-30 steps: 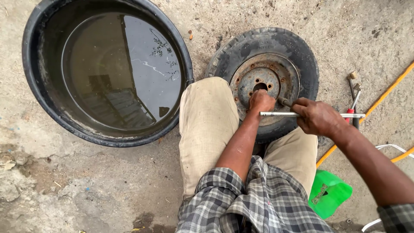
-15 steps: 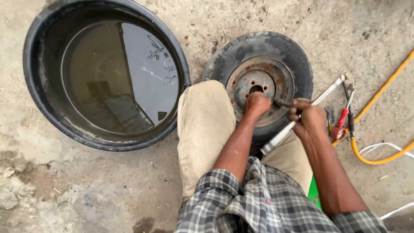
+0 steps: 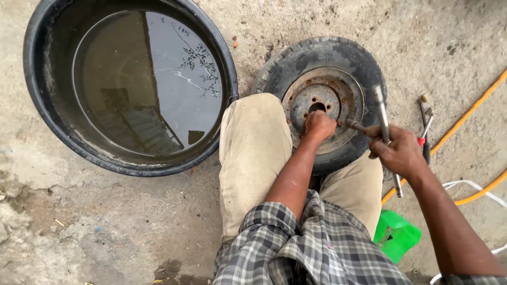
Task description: The person uses a socket wrench to remove bolts from a wheel rim and then uses metal bars to pry the tire away from the rim. After loosening the tire, they remove the inner tube and pull the rim out of the tire.
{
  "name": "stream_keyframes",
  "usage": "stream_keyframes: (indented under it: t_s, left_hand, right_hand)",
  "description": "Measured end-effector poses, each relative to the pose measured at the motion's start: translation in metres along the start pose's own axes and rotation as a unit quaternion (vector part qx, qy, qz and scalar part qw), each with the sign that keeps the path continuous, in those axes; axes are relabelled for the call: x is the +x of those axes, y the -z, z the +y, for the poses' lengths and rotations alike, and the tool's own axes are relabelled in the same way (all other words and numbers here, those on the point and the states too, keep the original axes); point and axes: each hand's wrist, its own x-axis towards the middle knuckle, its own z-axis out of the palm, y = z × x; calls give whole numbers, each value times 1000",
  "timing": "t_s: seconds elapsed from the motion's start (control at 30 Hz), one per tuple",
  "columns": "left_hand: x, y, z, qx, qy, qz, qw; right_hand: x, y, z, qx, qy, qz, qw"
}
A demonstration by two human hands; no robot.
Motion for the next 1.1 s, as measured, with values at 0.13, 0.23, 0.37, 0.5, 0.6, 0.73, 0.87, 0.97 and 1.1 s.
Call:
stream_keyframes:
  t_s: [0.13, 0.23, 0.37, 0.5, 0.6, 0.73, 0.87, 0.97, 1.1]
  left_hand:
    - [2, -9, -10, -15, 1, -10, 1000]
    - [12, -13, -19, -41, 5, -17, 999]
    - [21, -30, -41, -5, -177, 83, 981]
    - [22, -30, -36, 4, -191, 96, 977]
    - [11, -20, -25, -6, -89, 52, 995]
    - [0, -4, -9, -24, 16, 10, 1000]
    - [-17, 10, -1, -10, 26, -32, 999]
    - [3, -3, -17, -4, -8, 5, 1000]
    - [50, -53, -55, -10, -159, 156, 975]
  right_hand:
    - [5, -5, 3, -82, -1, -38, 996]
    - [21, -8, 7, -180, 9, -77, 981]
    - [31, -6, 4, -287, 148, -93, 942]
    - [50, -5, 8, -367, 319, -136, 863]
    - [52, -6, 8, -372, 373, -129, 840]
    - [56, -19, 23, -340, 102, -147, 923]
    - [54, -44, 51, 296, -121, 82, 944]
    - [44, -55, 33, 493, -164, 134, 844]
    - [15, -57, 8, 418, -134, 149, 886]
